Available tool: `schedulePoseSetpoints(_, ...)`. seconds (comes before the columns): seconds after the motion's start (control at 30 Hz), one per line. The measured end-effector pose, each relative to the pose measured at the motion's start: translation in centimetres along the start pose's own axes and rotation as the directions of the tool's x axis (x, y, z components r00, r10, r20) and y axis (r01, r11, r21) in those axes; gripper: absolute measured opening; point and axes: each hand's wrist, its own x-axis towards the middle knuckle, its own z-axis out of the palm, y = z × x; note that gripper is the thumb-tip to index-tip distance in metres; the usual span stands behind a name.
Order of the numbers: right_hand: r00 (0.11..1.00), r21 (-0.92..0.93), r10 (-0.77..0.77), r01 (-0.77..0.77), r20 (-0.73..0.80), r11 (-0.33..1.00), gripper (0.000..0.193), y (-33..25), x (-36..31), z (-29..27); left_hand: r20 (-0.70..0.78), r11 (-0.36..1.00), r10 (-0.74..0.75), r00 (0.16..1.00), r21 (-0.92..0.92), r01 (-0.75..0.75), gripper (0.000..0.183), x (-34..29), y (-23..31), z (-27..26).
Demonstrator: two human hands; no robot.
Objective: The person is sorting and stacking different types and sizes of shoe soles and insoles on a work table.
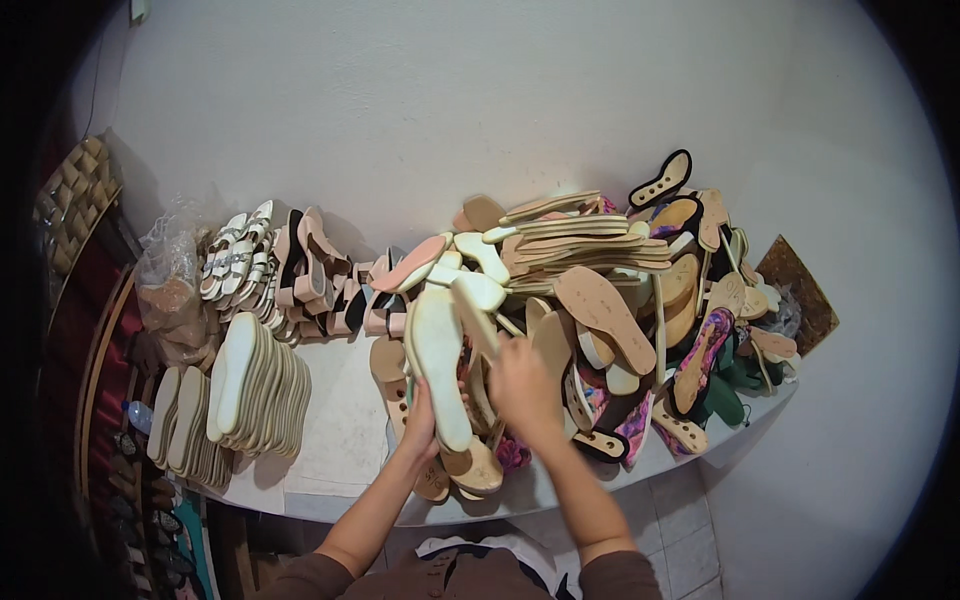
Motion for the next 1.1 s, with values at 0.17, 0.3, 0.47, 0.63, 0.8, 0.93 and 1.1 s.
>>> schedulePoseSetpoints(0.17, 0.986, 0.133, 0.062, -0.083, 0.152, 0.988, 0.039, -6.9, -4.2, 3.7, 0.088, 0.931, -0.289, 0.953, -0.204, 0.301, 0.059, -3.0, 0.3, -0.1)
schedulePoseSetpoints(0.3, 0.989, 0.140, 0.075, -0.093, 0.125, 0.986, 0.040, -7.2, -5.7, 3.4, 0.129, 0.949, -0.203, 0.971, -0.217, 0.227, 0.057, -3.6, -1.2, -2.3)
schedulePoseSetpoints(0.47, 0.981, 0.140, 0.195, -0.192, -0.007, 0.971, 0.037, -5.0, -6.7, 4.0, 0.175, 0.949, -0.215, 0.961, -0.194, 0.248, 0.057, -4.4, -2.4, -1.3)
schedulePoseSetpoints(0.63, 0.983, 0.186, 0.184, -0.178, -0.017, 0.966, 0.035, -2.3, -6.2, 3.6, 0.137, 0.974, -0.162, 0.977, -0.139, 0.181, 0.055, -4.3, -1.9, 0.5)
schedulePoseSetpoints(0.8, 0.901, -0.039, 0.339, -0.362, -0.269, 0.931, 0.049, 9.3, -2.6, -1.2, 0.325, 0.934, -0.193, 0.926, -0.229, 0.275, 0.048, -3.0, -2.0, 1.6)
schedulePoseSetpoints(0.93, 0.905, -0.338, 0.372, -0.423, -0.208, 0.840, 0.055, 17.5, -1.6, -4.3, 0.260, 0.891, -0.196, 0.946, -0.355, 0.282, 0.046, -1.8, -3.5, 4.1)
schedulePoseSetpoints(1.1, 0.945, -0.094, 0.314, -0.306, 0.095, 0.948, 0.043, 16.5, -1.9, -6.3, 0.086, 0.944, -0.136, 0.987, -0.290, 0.156, 0.039, -0.6, -6.4, 6.7)
